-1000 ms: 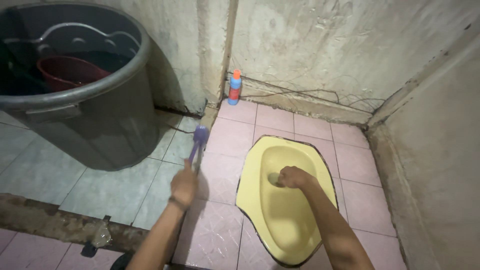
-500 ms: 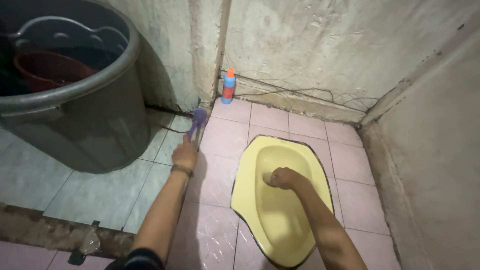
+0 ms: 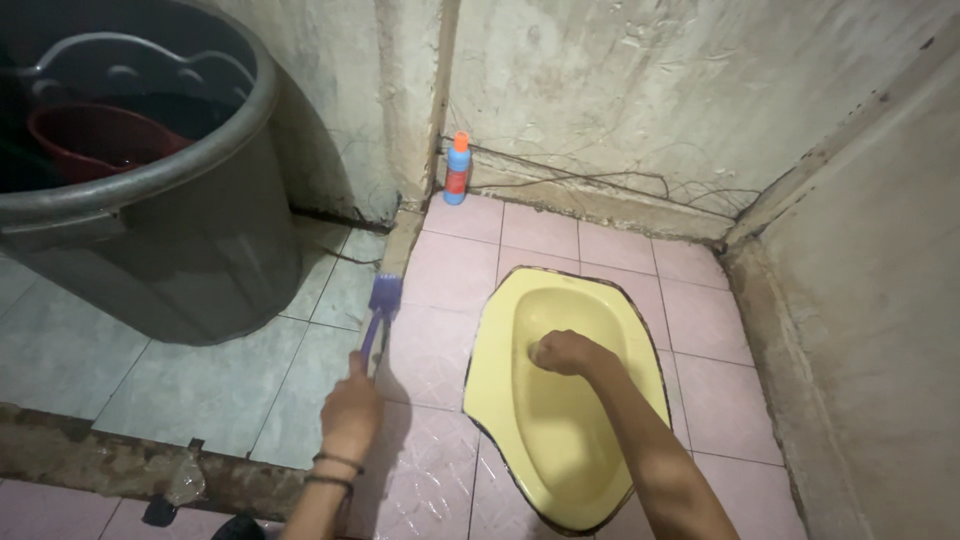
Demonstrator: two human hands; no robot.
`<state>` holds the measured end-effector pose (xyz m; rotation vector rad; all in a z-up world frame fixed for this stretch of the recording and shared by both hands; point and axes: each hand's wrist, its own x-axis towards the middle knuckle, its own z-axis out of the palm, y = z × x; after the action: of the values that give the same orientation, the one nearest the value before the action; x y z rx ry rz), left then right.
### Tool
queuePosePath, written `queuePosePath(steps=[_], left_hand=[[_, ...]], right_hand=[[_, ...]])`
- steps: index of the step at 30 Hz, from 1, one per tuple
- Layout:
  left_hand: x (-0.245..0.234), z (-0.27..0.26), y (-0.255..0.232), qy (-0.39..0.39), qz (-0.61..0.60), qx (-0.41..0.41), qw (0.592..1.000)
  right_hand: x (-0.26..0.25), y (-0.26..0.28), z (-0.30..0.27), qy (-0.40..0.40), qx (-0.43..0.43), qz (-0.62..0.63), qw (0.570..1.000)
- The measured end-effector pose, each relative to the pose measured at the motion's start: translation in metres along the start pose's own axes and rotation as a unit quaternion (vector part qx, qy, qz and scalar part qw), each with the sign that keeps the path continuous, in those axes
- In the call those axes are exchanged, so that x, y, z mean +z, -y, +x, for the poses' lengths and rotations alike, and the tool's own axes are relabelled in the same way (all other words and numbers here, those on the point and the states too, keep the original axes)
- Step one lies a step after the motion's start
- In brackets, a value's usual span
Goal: The person cleans a squat toilet by scrubbing the bowl with a brush and rinsing the unit with water from a bucket.
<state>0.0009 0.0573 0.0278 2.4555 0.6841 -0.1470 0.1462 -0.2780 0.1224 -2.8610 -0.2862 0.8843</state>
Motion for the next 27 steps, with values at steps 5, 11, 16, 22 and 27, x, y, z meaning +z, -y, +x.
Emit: queuePosePath(steps=[5,11,16,22,27], left_hand=[[0.017,0.097,-0.013,-0.142,0.066,0.205,0.966],[0.003,0.174,-0.061,-0.083,-0.011,0.106,0.991],[0.006,0.110,-0.045,-0.057,-0.037,0.093,0.993],[-0.002,-0.022,-0.011,-0.043,-0.035,0.031,0.998],[-0.007,0.004,-0.017,-0.043,-0.061,0.065,0.995]], right_hand=[[0.004,-0.003,0.005,0.004,0.007,-0.001,1.000],[0.002,0.002,0.004,-0.005,0.007,-0.018,1.000],[-0.004,0.000,0.000,0.003,-0.015,-0.008,1.000],[0.001,-0.002,0.007,-0.004,-0.020,0.008,1.000],[0.006,-0.004,0.011,-0.005,-0.018,-0.005,1.000]])
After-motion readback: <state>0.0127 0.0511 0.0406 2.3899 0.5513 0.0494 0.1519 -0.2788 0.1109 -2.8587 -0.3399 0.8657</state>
